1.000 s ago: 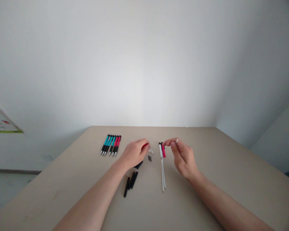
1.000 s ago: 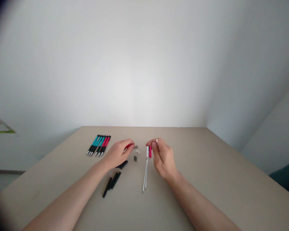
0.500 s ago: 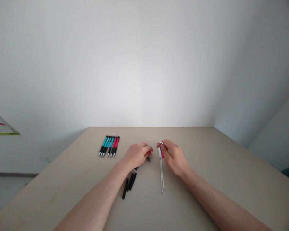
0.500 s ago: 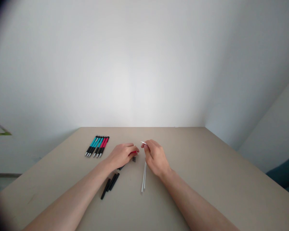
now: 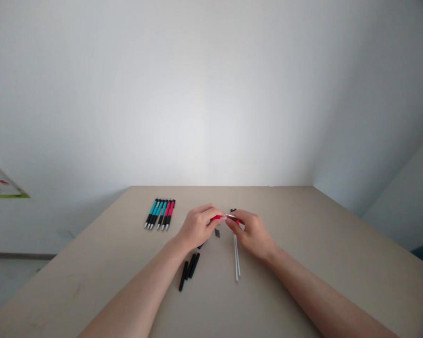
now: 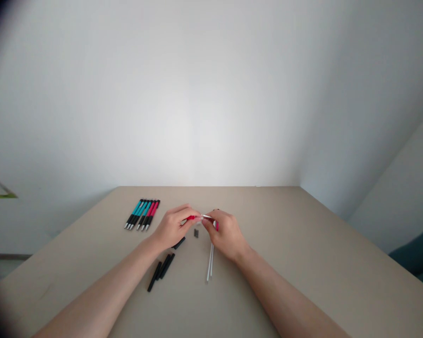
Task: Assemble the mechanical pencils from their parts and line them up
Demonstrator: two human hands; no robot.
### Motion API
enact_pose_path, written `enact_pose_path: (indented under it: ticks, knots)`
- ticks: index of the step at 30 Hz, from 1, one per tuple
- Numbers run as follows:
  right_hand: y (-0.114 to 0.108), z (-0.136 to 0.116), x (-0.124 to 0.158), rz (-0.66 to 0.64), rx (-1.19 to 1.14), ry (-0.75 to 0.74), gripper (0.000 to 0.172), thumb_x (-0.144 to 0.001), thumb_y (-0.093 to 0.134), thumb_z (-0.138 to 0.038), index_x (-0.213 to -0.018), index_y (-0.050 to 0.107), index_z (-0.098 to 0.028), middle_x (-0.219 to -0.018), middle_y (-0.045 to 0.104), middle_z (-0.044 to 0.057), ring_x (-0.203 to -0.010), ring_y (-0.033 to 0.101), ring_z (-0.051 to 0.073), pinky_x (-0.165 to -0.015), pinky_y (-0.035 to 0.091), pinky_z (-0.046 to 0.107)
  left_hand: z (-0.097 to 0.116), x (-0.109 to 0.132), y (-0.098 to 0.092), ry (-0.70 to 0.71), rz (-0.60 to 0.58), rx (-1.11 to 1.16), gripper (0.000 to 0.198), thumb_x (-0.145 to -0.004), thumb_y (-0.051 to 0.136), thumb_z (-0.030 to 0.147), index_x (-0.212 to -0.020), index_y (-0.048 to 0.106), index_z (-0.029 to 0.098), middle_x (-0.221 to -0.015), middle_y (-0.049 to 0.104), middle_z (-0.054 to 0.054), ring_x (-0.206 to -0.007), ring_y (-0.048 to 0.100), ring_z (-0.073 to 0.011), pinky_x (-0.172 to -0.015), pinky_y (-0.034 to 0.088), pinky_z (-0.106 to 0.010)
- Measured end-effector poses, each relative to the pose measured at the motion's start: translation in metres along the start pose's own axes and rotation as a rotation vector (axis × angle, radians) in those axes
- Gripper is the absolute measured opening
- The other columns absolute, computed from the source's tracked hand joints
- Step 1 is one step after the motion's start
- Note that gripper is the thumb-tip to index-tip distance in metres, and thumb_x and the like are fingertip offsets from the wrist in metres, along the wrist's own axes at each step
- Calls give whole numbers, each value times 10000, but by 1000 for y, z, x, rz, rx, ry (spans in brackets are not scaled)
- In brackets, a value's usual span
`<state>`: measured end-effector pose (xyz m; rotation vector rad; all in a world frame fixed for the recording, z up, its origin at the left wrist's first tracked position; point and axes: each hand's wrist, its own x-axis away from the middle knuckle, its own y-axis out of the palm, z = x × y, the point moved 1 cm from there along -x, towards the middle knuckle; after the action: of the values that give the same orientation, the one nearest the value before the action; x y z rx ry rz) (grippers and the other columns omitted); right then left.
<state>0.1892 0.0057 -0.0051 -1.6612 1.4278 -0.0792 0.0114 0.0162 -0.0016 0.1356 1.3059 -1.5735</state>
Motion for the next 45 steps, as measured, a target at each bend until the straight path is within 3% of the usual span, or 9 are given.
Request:
enact_pose_path:
  ticks: [9, 13, 21, 26, 29, 33, 37, 45]
  knots:
    - [-1, 0, 2, 72, -59, 8, 304, -914, 463, -358, -718, 601, -170, -638, 565, 9, -598, 490, 133, -573, 383, 238, 3, 0, -2, -78, -9, 31, 216, -918, 471, 297, -923, 657, 186, -821, 633, -36, -737, 577, -116, -710, 448, -221]
    - [-5, -5, 2, 105, -63, -57, 265, -914, 480, -343, -767, 625, -177, -692, 611, 30, -638, 535, 145, -616, 403, 251, 1, 1, -1, -102, -79, -40, 217, -907, 493, 305, -1040, 629, 201, -913, 648, -43, -829, 592, -141, -766, 453, -244]
    - [-6, -9, 1, 36, -6, -145, 280, -926, 465, -361, -768, 615, -185, -685, 601, 25, -651, 533, 152, -628, 390, 258, 9, -2, -3, 2, -238, -158, 259, -940, 406, 258, -1092, 608, 202, -868, 621, -47, -839, 574, -160, -775, 450, -269]
    - [-6, -9, 1, 33, -2, -101, 308, -918, 474, -389, -713, 572, -181, -639, 562, 6, -590, 491, 134, -573, 368, 249, 11, -1, -2, -33, -243, -42, 243, -947, 384, 249, -1049, 597, 193, -927, 636, -53, -887, 573, -163, -806, 452, -278]
    - [-9, -12, 2, 94, -67, -73, 345, -956, 382, -372, -754, 583, -177, -681, 551, 22, -622, 505, 140, -593, 387, 257, 13, -1, -3, -113, -205, 40, 225, -953, 364, 269, -1020, 564, 190, -908, 630, -46, -851, 573, -152, -779, 452, -272]
    - [-15, -13, 3, 272, -128, -59, 383, -974, 314, -370, -845, 623, -183, -765, 544, 49, -731, 538, 168, -690, 421, 289, 15, -1, -4, -156, -219, 71, 207, -956, 331, 253, -984, 526, 187, -802, 596, -18, -743, 551, -131, -711, 441, -253]
    - [-13, -9, 7, 388, -207, -38, 345, -970, 328, -381, -860, 595, -192, -751, 567, 47, -673, 533, 160, -635, 422, 285, 14, -1, -5, -172, -222, 72, 188, -951, 338, 250, -934, 514, 187, -787, 590, -15, -728, 539, -128, -692, 432, -248]
    - [-4, -9, 9, 365, -369, -130, 265, -955, 396, -318, -799, 571, -196, -795, 600, 66, -737, 568, 167, -675, 456, 297, 15, -1, -4, -175, -234, 56, 183, -947, 354, 252, -898, 518, 188, -779, 582, -9, -720, 532, -127, -669, 415, -235]
